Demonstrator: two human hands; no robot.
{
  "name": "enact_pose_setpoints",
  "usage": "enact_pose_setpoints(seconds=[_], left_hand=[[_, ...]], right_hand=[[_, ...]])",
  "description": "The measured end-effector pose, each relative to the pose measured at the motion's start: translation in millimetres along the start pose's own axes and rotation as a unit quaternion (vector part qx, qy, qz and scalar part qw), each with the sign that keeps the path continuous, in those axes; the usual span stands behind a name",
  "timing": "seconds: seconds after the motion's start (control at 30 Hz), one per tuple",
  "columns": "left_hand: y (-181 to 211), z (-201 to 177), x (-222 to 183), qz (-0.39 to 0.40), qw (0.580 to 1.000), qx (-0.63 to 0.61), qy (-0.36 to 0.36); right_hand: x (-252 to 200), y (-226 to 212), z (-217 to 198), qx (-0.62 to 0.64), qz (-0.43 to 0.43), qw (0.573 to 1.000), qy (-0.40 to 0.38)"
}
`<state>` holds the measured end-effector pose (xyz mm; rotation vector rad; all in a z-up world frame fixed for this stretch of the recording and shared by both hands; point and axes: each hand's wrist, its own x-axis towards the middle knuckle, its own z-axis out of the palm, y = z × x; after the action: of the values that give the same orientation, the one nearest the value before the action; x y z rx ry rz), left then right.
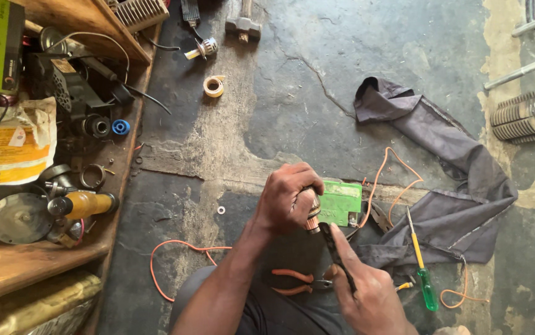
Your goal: The person sits on the floor and uses a screwdriver to adjust a cylindrical electrical component held in their left hand. They repeatedly insert the screwdriver into the component's slots and turn it while rotating the object.
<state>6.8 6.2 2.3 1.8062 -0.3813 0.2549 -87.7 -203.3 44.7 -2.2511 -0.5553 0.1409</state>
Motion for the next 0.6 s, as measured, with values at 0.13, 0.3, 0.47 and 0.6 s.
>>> enact_pose_setpoints(seconds=[0.13,0.3,0.47,0.6], left_hand=[[2,0,-1,0.000,1.000,0.007,0.005],[3,1,-2,-0.006,1.000,0.009,0.010],[1,5,-3,-0.008,0.999,0.015,0.031],[2,7,-4,-0.012,0.999,0.023,0.038]], right_hand=[[-1,1,4,-0.015,0.082,0.996,-0.040],[-6,4,10,-0.070,0.122,0.989,-0.051],[-7,5,15,-0.118,0.025,0.992,-0.023],[-2,6,22,-0.159,-0.004,0.987,-0.029]])
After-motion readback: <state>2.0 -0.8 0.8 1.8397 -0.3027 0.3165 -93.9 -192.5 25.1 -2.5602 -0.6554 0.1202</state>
